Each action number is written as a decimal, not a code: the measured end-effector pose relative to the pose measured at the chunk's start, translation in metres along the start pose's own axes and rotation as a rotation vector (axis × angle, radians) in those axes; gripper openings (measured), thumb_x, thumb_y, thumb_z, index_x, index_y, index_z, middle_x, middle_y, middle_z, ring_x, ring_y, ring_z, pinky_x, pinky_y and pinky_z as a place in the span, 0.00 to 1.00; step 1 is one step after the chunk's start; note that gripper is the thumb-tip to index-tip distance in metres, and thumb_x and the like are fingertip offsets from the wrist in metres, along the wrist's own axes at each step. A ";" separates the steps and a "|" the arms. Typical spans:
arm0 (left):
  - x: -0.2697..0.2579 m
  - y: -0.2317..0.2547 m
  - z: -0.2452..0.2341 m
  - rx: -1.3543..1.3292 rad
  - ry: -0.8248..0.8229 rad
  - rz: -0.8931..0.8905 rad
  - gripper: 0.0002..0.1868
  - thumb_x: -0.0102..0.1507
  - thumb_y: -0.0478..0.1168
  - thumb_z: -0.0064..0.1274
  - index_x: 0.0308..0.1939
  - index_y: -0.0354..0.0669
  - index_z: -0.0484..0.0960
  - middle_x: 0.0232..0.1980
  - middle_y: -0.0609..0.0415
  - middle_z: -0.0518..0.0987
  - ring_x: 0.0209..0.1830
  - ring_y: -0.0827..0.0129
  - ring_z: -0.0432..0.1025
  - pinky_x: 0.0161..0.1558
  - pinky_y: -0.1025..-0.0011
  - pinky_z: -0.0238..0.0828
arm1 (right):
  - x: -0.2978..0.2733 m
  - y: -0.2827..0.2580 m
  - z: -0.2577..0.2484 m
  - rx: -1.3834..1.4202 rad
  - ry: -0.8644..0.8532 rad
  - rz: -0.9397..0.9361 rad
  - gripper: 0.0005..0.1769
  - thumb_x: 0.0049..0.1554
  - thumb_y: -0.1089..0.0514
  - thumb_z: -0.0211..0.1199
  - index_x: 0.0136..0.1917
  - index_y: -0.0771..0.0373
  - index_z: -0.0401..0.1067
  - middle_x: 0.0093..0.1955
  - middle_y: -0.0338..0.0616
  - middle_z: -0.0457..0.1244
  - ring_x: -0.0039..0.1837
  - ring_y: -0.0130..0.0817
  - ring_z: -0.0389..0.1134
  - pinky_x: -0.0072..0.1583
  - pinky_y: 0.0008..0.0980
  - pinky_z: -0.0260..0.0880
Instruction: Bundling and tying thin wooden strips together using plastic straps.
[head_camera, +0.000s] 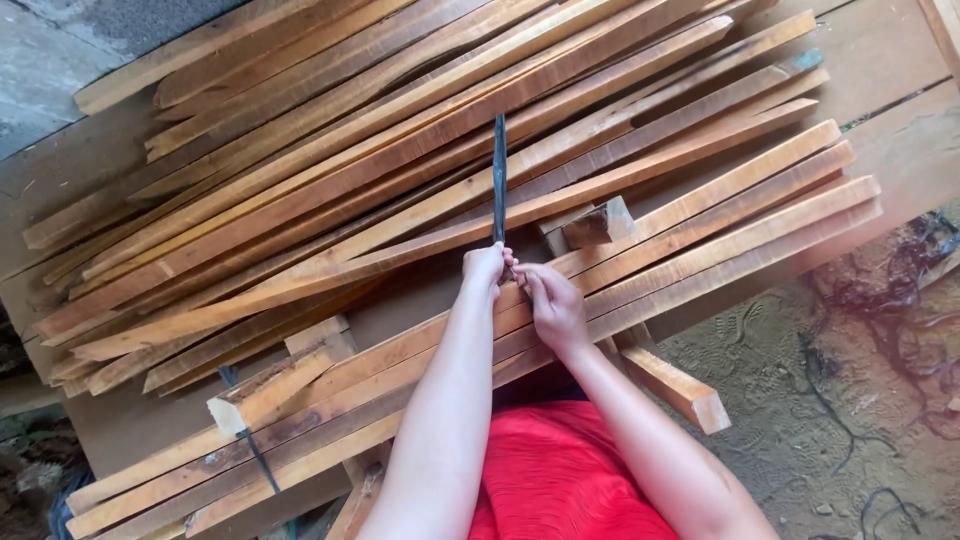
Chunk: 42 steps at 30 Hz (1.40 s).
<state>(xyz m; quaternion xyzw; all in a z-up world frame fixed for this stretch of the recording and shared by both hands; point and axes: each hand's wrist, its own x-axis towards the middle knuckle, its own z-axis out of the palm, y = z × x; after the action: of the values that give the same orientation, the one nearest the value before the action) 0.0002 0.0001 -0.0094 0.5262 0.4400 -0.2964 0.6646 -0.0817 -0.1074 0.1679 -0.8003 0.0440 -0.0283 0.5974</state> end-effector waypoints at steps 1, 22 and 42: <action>0.010 -0.009 -0.004 0.004 -0.003 0.001 0.16 0.70 0.40 0.49 0.29 0.36 0.80 0.23 0.52 0.77 0.19 0.69 0.73 0.21 0.71 0.66 | 0.006 0.002 0.005 -0.001 0.005 0.000 0.09 0.66 0.64 0.53 0.53 0.67 0.75 0.45 0.43 0.69 0.48 0.29 0.71 0.53 0.28 0.71; -0.005 -0.003 -0.002 0.124 -0.052 0.107 0.16 0.70 0.44 0.49 0.34 0.37 0.84 0.28 0.53 0.81 0.25 0.71 0.72 0.28 0.71 0.67 | -0.008 0.011 -0.004 -0.604 -0.086 -0.234 0.21 0.57 0.51 0.66 0.62 0.58 0.74 0.61 0.45 0.65 0.69 0.42 0.62 0.74 0.63 0.42; 0.002 -0.006 0.000 0.098 -0.024 0.129 0.17 0.71 0.42 0.49 0.33 0.32 0.84 0.25 0.50 0.80 0.21 0.71 0.72 0.24 0.74 0.63 | -0.009 0.019 -0.011 -0.356 -0.106 -0.308 0.09 0.57 0.66 0.61 0.51 0.65 0.78 0.53 0.47 0.70 0.60 0.41 0.70 0.69 0.44 0.63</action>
<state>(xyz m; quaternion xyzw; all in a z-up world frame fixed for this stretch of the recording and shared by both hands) -0.0043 -0.0018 -0.0139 0.5818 0.3822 -0.2802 0.6610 -0.0923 -0.1224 0.1527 -0.8906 -0.1058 -0.0690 0.4370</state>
